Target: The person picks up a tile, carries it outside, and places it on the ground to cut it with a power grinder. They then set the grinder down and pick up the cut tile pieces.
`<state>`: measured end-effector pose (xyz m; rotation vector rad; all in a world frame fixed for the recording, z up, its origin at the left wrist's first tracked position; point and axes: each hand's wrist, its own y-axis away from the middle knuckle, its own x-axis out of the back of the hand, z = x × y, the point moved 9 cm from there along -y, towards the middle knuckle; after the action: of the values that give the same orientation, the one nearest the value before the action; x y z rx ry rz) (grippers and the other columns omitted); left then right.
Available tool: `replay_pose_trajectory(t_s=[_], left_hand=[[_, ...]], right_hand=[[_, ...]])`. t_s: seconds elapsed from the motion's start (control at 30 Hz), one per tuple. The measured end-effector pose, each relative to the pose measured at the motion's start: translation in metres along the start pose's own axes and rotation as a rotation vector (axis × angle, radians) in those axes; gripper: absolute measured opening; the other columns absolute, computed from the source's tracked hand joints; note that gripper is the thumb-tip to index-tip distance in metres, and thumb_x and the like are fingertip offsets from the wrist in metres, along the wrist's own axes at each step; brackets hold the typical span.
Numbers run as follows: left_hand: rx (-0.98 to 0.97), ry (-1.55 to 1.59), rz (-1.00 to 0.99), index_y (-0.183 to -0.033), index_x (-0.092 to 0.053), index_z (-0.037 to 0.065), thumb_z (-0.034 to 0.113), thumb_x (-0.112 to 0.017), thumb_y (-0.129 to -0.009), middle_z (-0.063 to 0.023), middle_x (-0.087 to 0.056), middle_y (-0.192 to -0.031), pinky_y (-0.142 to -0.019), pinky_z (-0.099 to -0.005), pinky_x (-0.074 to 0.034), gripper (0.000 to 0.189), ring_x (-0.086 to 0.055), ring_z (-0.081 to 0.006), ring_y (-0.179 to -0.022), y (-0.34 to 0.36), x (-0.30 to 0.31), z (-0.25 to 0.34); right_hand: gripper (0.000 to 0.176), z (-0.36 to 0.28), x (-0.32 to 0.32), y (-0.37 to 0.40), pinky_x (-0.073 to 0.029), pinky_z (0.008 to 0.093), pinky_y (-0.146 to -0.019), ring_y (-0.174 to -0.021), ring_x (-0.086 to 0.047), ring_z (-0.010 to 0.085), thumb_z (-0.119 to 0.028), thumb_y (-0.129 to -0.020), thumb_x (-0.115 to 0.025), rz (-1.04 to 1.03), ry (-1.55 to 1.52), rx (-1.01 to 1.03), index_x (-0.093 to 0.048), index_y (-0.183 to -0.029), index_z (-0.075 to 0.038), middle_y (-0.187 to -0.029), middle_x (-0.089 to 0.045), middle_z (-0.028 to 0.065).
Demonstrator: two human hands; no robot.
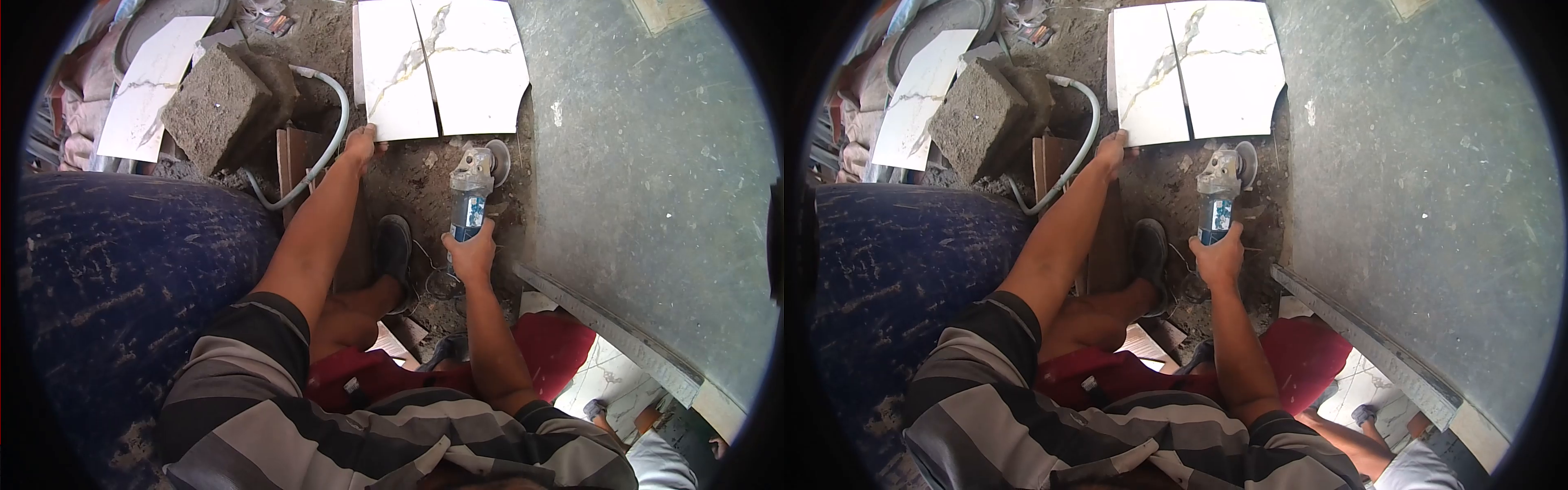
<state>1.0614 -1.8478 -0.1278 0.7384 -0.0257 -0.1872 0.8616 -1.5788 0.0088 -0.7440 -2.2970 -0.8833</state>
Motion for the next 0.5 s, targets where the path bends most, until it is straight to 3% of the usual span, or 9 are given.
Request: replay_pose_trajectory(t_s=[0.27, 0.5], left_hand=[[0.000, 0.116, 0.051, -0.114, -0.054, 0.002, 0.031, -0.036, -0.104, -0.0071, -0.062, -0.093, -0.069, -0.0351, -0.054, 0.036, -0.059, -0.0163, -0.072, 0.005, -0.008, 0.005], [-0.142, 0.142, 0.114, -0.122, -0.051, 0.000, 0.030, -0.035, -0.104, -0.0089, -0.060, -0.102, -0.069, -0.0349, -0.053, 0.039, -0.058, -0.0172, -0.075, 0.022, 0.002, 0.029]], right_hand=[[0.063, 0.007, -0.002, -0.003, -0.050, 0.0474, -0.082, -0.090, -0.065, 0.0422, -0.028, -0.067, -0.078, -0.010, -0.007, 0.003, -0.043, -0.111, 0.000, -0.097, -0.064, 0.0258], [0.063, 0.007, 0.003, -0.002, -0.049, 0.0476, -0.082, -0.090, -0.065, 0.0421, -0.028, -0.067, -0.078, -0.016, -0.062, 0.016, -0.043, -0.112, 0.000, -0.097, -0.064, 0.0262]])
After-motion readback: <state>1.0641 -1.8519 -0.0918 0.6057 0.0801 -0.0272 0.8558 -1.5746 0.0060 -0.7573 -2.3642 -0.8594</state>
